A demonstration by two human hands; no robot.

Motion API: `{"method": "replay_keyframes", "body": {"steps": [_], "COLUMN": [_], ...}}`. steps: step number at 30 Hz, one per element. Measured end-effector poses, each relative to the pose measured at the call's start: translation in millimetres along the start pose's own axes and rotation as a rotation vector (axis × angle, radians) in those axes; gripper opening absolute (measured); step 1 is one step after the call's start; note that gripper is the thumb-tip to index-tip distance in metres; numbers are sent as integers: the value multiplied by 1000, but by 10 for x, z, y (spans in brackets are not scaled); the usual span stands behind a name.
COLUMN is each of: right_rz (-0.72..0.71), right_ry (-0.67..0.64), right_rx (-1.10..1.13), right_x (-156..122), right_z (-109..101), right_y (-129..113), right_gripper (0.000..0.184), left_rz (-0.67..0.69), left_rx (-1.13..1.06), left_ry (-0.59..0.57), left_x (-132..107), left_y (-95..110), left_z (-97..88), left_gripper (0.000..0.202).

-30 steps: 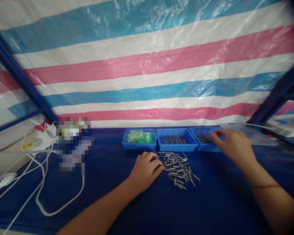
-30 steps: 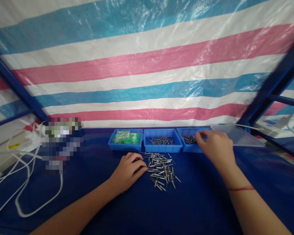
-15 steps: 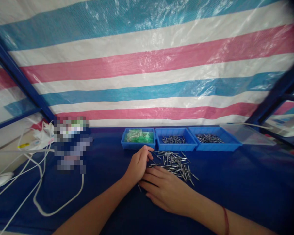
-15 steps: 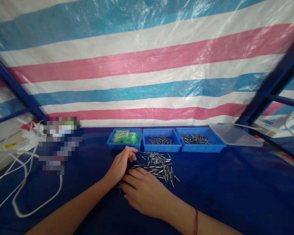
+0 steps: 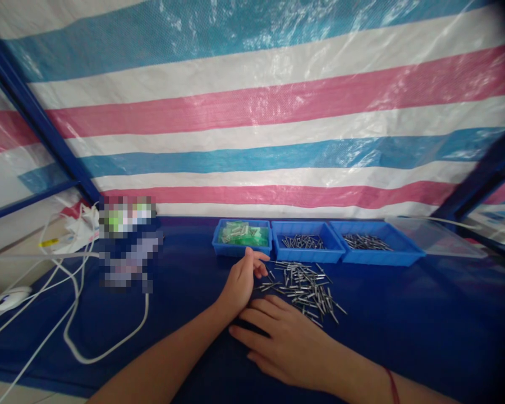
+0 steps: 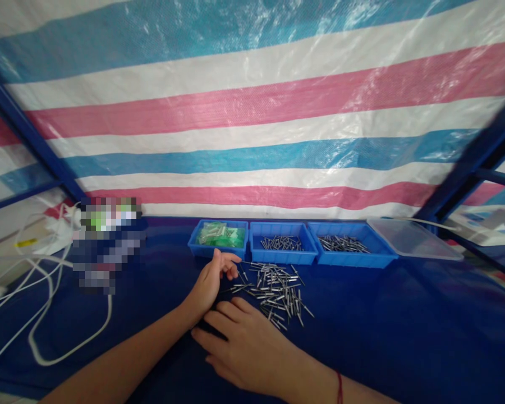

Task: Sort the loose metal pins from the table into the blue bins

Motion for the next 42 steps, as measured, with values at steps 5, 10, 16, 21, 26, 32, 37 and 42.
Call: {"method": "replay_keyframes", "body": {"steps": [5, 10, 16, 21, 26, 32, 37, 42], "right_rz": [39, 52, 58, 48, 35, 32, 56, 19], "right_ry": [8, -6, -17, -26, -20, 45, 83, 90], "right_rx": [5, 8, 51, 128, 164, 159, 144, 106], "right_x": [-1, -7, 6, 13, 7, 4, -9, -40], "right_z": [50, 18, -3, -23, -12, 30, 22, 48], "right_y": [-25, -38, -31, -21, -15, 37, 83, 122], "right_gripper": [46, 41, 38, 36, 32, 26, 25, 23], "left_rz": [15, 14, 15, 41, 53, 45, 37, 34], "left_rx": [30, 47, 42, 33, 40, 40, 47, 59], "left_ry": [-50, -68, -75, -87, -133, -156, -172, -185], "left_x": [6, -1, 15, 27, 24, 35, 25, 9], "left_y": [3, 18, 16, 7, 0, -33, -20, 24], "left_z": [23, 11, 10, 26, 51, 67, 65, 57], "left_gripper": [69, 69, 68, 69, 69, 69, 67, 67]}}
Point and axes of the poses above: each hand's wrist, its own x-axis towards the middle knuckle, its own z-axis out of the palm, y = z × x, the point moved 4 cm from there along x, towards the middle knuckle, and after that the axes turned 12 degrees about x, right-handed, at the moved point
